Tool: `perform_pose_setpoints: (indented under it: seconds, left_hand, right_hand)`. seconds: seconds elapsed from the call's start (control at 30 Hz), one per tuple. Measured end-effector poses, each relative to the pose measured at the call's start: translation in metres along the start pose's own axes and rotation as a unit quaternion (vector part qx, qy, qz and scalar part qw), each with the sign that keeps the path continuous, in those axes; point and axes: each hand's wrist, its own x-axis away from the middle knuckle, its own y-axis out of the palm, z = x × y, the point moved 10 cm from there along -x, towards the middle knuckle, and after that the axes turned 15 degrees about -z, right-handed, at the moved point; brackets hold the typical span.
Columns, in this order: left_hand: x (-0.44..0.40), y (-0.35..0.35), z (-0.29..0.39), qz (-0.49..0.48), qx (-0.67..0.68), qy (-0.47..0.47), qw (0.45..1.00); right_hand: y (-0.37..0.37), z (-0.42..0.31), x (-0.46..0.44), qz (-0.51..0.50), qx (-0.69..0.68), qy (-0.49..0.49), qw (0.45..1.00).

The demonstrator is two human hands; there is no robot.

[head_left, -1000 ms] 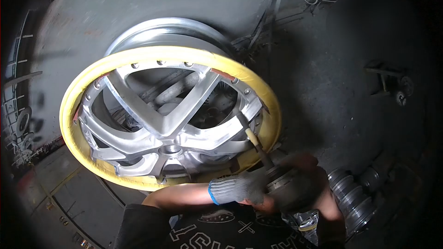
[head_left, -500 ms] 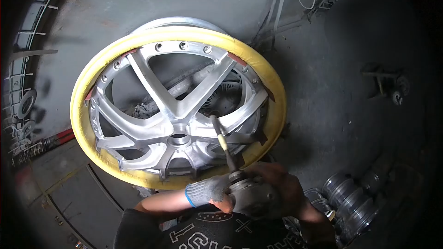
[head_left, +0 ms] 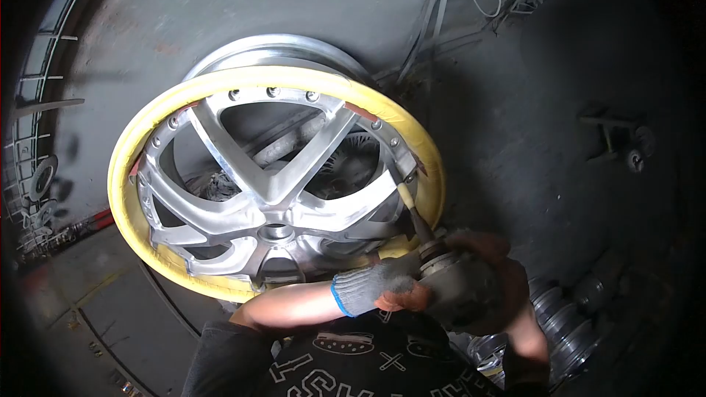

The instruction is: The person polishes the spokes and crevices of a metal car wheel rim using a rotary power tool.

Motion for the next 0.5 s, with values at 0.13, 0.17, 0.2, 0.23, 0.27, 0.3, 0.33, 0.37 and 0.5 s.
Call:
perform_pose_setpoints:
  seconds: [0.13,0.17,0.2,0.23,0.27,0.3,0.33,0.37,0.5]
  left_hand:
    - [0.023,0.002,-0.002,0.051,-0.092,-0.005,0.994]
    - [0.033,0.000,-0.004,0.055,-0.117,-0.011,0.992]
    - [0.045,-0.001,-0.006,0.058,-0.143,-0.021,0.988]
    - [0.059,0.000,-0.007,0.058,-0.172,-0.027,0.983]
    - [0.073,0.003,-0.007,0.057,-0.198,-0.033,0.978]
    - [0.087,0.006,-0.005,0.056,-0.231,-0.037,0.971]
    - [0.099,0.011,-0.003,0.050,-0.258,-0.035,0.964]
    - [0.106,0.020,0.000,0.041,-0.281,-0.030,0.958]
    - [0.089,0.052,-0.003,-0.065,-0.099,0.095,0.988]
  right_hand:
    - [0.007,-0.010,-0.002,-0.010,-0.023,-0.032,0.999]
    - [0.011,-0.012,-0.002,-0.021,-0.027,-0.033,0.999]
    - [0.021,-0.012,-0.004,-0.060,-0.046,-0.007,0.997]
    - [0.034,-0.012,-0.005,-0.099,-0.067,0.019,0.993]
    - [0.043,-0.015,-0.007,-0.098,-0.065,0.021,0.993]
    - [0.048,-0.022,-0.008,-0.065,-0.066,-0.006,0.996]
    - [0.051,-0.029,-0.008,-0.033,-0.067,-0.034,0.997]
    - [0.057,-0.031,-0.007,-0.033,-0.067,-0.034,0.997]
    - [0.076,-0.033,-0.006,-0.040,-0.066,-0.019,0.997]
